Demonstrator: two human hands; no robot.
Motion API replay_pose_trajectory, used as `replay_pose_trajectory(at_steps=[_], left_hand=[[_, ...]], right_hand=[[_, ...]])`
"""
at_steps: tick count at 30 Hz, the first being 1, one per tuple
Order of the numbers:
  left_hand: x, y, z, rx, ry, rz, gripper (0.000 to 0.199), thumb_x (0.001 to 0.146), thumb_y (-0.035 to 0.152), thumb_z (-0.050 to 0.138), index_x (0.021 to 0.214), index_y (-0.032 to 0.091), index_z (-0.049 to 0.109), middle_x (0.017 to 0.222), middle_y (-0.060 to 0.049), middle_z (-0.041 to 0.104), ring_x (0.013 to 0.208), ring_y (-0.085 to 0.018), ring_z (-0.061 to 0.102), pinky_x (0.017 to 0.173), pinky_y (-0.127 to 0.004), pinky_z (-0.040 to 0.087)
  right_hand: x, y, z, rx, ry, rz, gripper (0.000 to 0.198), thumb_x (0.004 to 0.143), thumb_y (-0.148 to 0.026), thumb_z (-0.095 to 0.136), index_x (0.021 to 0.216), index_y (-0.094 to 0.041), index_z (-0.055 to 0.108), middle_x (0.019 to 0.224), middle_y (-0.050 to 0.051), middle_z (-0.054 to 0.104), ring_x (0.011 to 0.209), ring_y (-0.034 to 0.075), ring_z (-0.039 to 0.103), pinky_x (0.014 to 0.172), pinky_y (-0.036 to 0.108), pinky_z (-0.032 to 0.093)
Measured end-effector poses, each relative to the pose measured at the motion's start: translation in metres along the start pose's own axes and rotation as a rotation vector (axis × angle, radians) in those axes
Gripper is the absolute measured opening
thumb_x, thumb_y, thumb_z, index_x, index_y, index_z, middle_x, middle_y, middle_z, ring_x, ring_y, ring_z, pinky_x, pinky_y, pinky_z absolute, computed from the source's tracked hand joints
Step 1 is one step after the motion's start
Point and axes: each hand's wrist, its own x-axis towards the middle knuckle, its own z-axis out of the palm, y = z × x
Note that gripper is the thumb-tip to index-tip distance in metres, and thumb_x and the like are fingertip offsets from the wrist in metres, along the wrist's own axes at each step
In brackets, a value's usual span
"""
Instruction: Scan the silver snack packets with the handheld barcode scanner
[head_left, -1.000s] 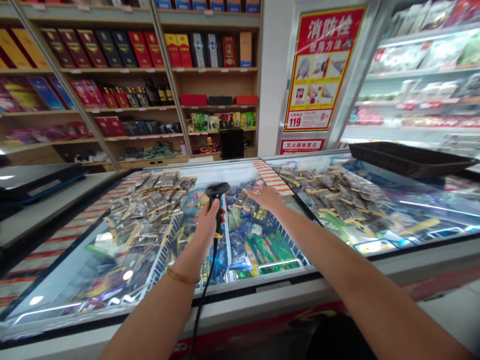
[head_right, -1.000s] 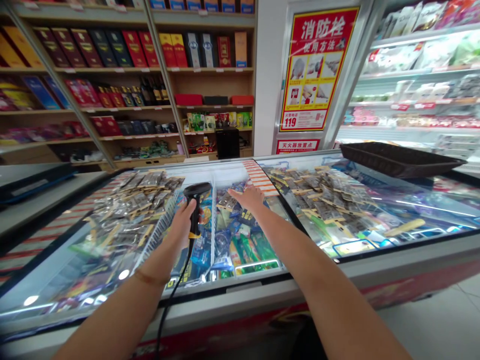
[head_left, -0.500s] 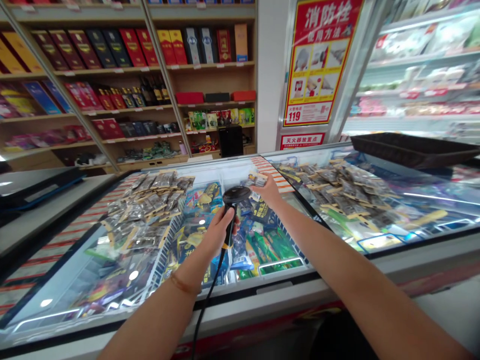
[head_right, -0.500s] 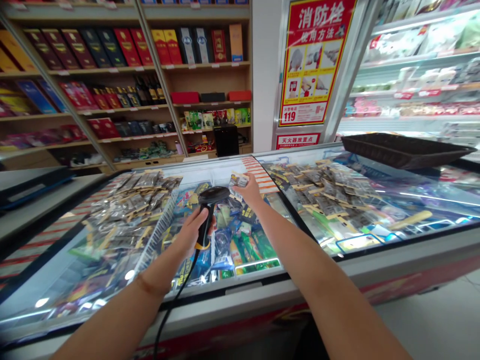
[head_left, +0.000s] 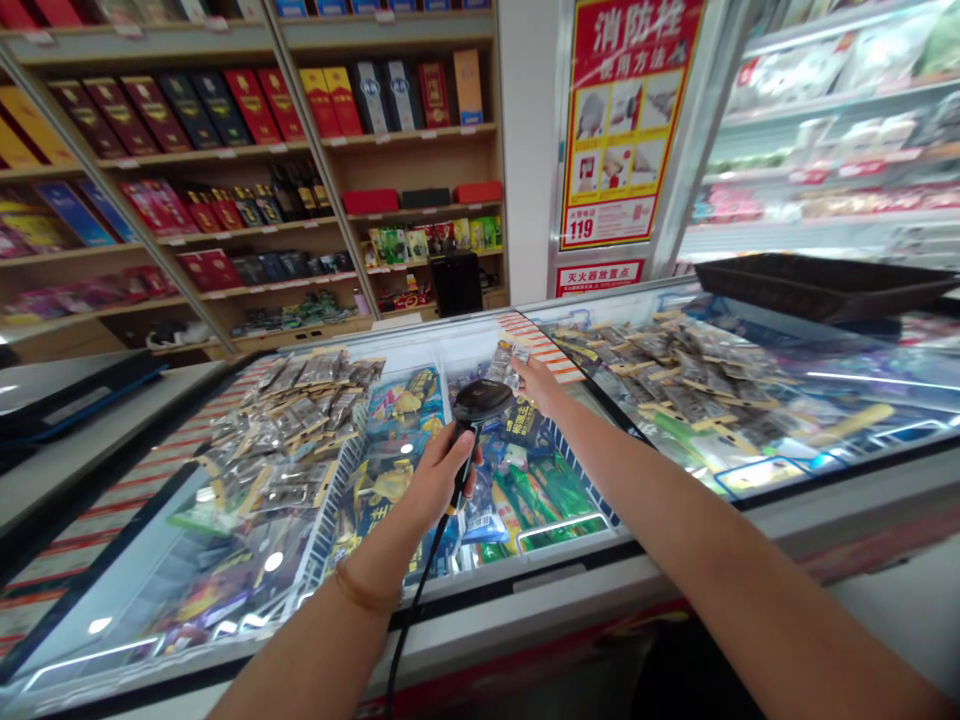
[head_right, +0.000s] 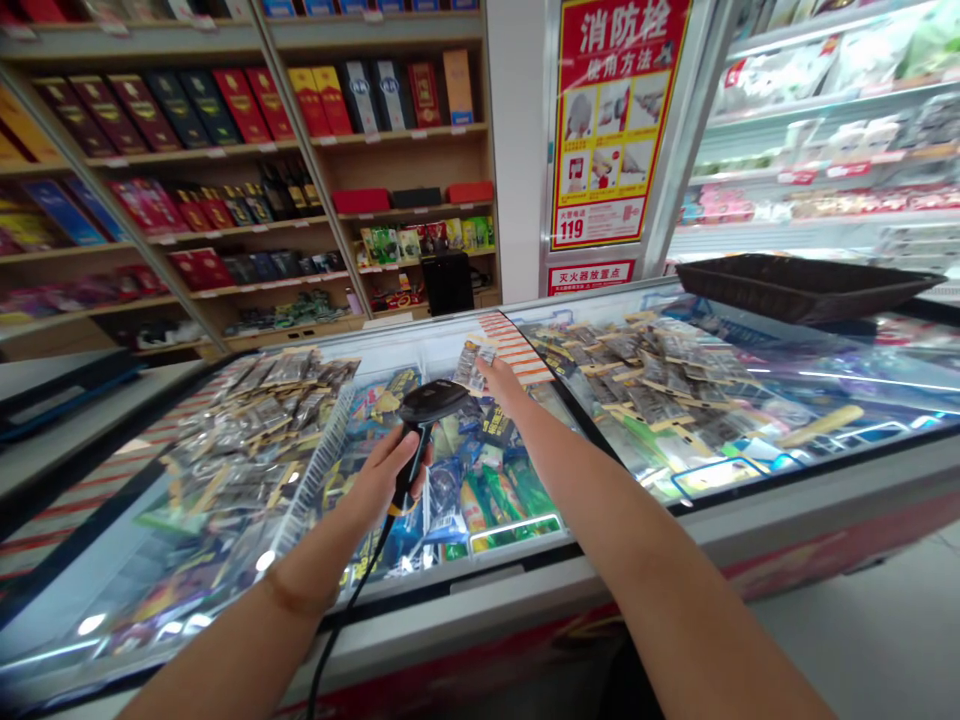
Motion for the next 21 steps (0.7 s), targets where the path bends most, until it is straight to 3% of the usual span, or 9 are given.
replay_pose_trajectory(at_steps=[3,10,17,21], left_hand=[[-0.0002,0.0001,0.0005,-0.006,-0.015,-0.012,0.047,0.083,0.065,0.063,0.088,0.019,0.053,0.074,0.002,0.060,0.039,-0.006,0.049,0.038,-0.022,0.036],[-0.0022,0.0027,0.0013,-0.012,-0.038,-0.044,0.045,0.082,0.063,0.065,0.087,0.020,0.053,0.074,0.002,0.061,0.039,-0.006,0.049,0.038,-0.022,0.036],[-0.0044,0.0074,0.0033,-0.005,-0.061,-0.051,0.047,0.080,0.064,0.066,0.085,0.020,0.051,0.072,0.003,0.059,0.039,-0.006,0.049,0.039,-0.023,0.036],[-0.0047,0.0096,0.0079,-0.005,-0.027,-0.053,0.049,0.077,0.066,0.068,0.085,0.020,0.051,0.071,0.003,0.059,0.038,-0.006,0.048,0.038,-0.022,0.035]], right_hand=[[-0.0012,-0.0026,0.0000,0.081,0.024,0.081,0.047,0.086,-0.059,0.065,0.113,-0.020,0.063,0.090,0.007,0.076,0.087,0.021,0.073,0.081,0.035,0.057],[-0.0022,-0.0027,0.0011,0.102,0.058,0.126,0.042,0.085,-0.055,0.065,0.109,-0.020,0.062,0.096,0.006,0.076,0.089,0.021,0.073,0.076,0.030,0.056],[-0.0020,0.0016,-0.0011,0.080,0.023,0.079,0.048,0.085,-0.059,0.062,0.114,-0.020,0.060,0.099,0.008,0.075,0.091,0.022,0.073,0.078,0.033,0.057],[-0.0066,0.0038,-0.0017,-0.143,0.087,-0.087,0.041,0.089,-0.055,0.056,0.110,-0.020,0.061,0.095,0.007,0.074,0.088,0.022,0.070,0.075,0.032,0.056]])
